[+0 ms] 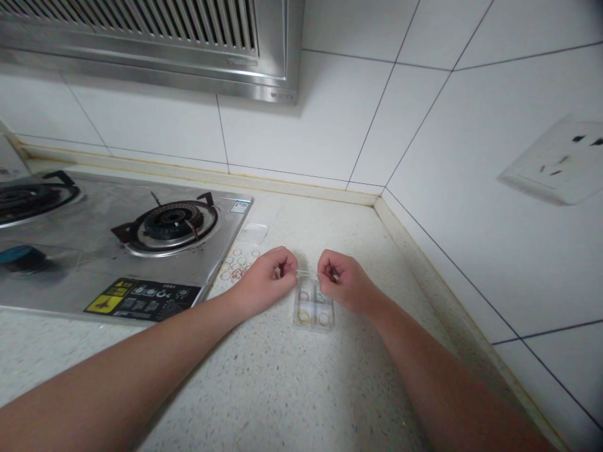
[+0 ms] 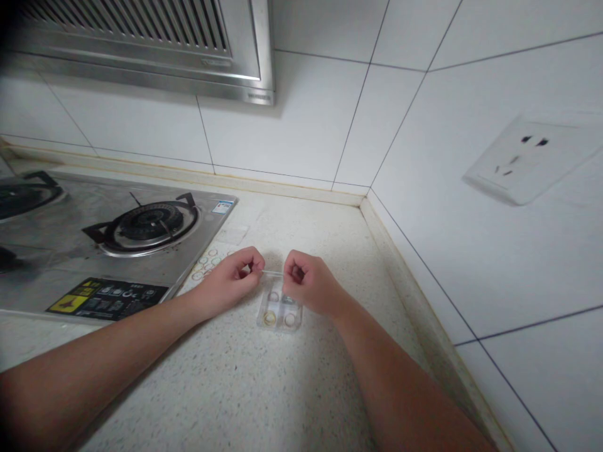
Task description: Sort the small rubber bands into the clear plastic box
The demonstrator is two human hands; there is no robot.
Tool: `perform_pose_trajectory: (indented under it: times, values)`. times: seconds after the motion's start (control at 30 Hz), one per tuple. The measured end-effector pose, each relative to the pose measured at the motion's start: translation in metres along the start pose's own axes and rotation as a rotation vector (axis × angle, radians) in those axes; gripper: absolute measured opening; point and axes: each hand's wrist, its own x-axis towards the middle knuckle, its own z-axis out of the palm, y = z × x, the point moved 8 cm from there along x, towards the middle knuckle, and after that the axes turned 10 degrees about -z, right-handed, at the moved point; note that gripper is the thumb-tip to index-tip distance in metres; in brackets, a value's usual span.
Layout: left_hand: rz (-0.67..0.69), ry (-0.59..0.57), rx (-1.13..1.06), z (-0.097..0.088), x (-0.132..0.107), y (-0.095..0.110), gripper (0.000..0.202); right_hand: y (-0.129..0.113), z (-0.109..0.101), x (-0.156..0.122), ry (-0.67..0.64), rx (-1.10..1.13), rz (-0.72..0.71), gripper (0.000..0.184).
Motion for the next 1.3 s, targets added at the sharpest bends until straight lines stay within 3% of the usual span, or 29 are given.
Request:
perform_pose_trajectory:
  times: [0.3,1.3]
  values:
    - [0.061,-0.02,0.034,0.0014,-0.0015,0.0038,0.007,0.0024,0.0015,-0.0011,-0.014,-0.007,0.003,0.013]
    - [0.075,-0.033,0.082,0.0016,-0.001,0.0067,0.006,-0.0003,0.0012,-0.0012,-0.04,0.016,0.004,0.01]
